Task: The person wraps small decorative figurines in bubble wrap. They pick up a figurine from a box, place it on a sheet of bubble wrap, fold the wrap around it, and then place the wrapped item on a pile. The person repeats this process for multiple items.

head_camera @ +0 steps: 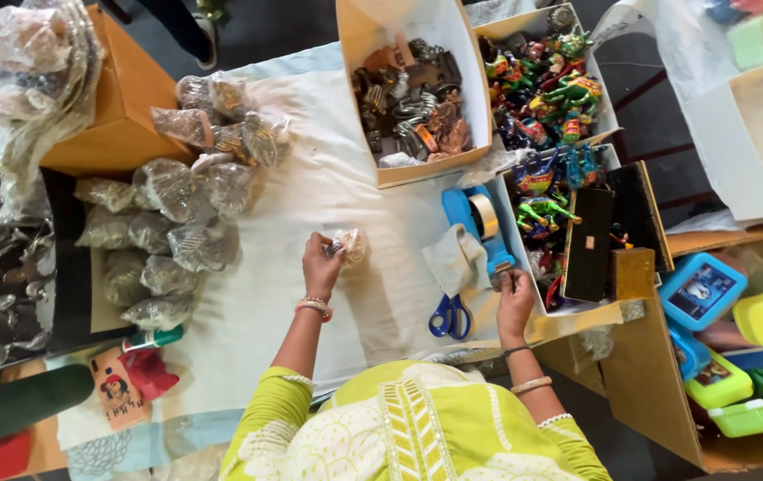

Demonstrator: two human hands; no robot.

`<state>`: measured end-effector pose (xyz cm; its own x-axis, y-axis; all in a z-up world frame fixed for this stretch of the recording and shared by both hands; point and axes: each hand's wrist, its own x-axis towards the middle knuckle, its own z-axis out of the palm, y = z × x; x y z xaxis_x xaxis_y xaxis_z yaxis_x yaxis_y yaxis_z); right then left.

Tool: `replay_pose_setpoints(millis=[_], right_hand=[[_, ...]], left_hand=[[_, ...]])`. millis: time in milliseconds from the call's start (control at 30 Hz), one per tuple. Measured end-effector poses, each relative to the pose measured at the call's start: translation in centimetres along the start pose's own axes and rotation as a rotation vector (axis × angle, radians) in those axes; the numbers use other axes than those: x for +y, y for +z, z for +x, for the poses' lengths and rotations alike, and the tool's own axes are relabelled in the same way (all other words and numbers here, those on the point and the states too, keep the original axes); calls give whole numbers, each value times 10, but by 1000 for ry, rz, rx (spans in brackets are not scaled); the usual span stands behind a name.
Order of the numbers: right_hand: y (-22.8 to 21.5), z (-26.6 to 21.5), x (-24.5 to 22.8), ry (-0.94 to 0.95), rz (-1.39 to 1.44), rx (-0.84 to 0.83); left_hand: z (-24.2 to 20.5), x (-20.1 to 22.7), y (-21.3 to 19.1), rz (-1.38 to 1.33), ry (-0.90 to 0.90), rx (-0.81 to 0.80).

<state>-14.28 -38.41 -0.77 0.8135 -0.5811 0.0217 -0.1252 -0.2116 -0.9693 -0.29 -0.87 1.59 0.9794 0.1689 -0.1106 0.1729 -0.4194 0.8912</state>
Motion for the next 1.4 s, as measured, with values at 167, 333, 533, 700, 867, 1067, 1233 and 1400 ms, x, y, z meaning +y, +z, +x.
replay_pose_setpoints(millis=[167,333,533,700,867,1067,1233,1400], right_hand=[[3,1,14,85,74,4],[2,1,20,128,222,-11],[3,-2,-2,7,-36,14],[1,-1,-25,11,-220,22],[-3,-2,11,93,-84,-5],[-13,-52,25,-190,-507,-14],[15,-69,-79,-487,-640,32],[85,-54,-72,-99,-117,-318]], left_hand=[[-1,3,0,-3,10,12],[0,4,1,-15,-18,14],[-3,8,1,-15,-21,26],[-3,6,2,-4,2,34],[-5,10,0,-7,-3,39],[7,8,5,-19,-23,37],[-5,9,1,49,-28,25],[-5,10,2,23,-14,23]])
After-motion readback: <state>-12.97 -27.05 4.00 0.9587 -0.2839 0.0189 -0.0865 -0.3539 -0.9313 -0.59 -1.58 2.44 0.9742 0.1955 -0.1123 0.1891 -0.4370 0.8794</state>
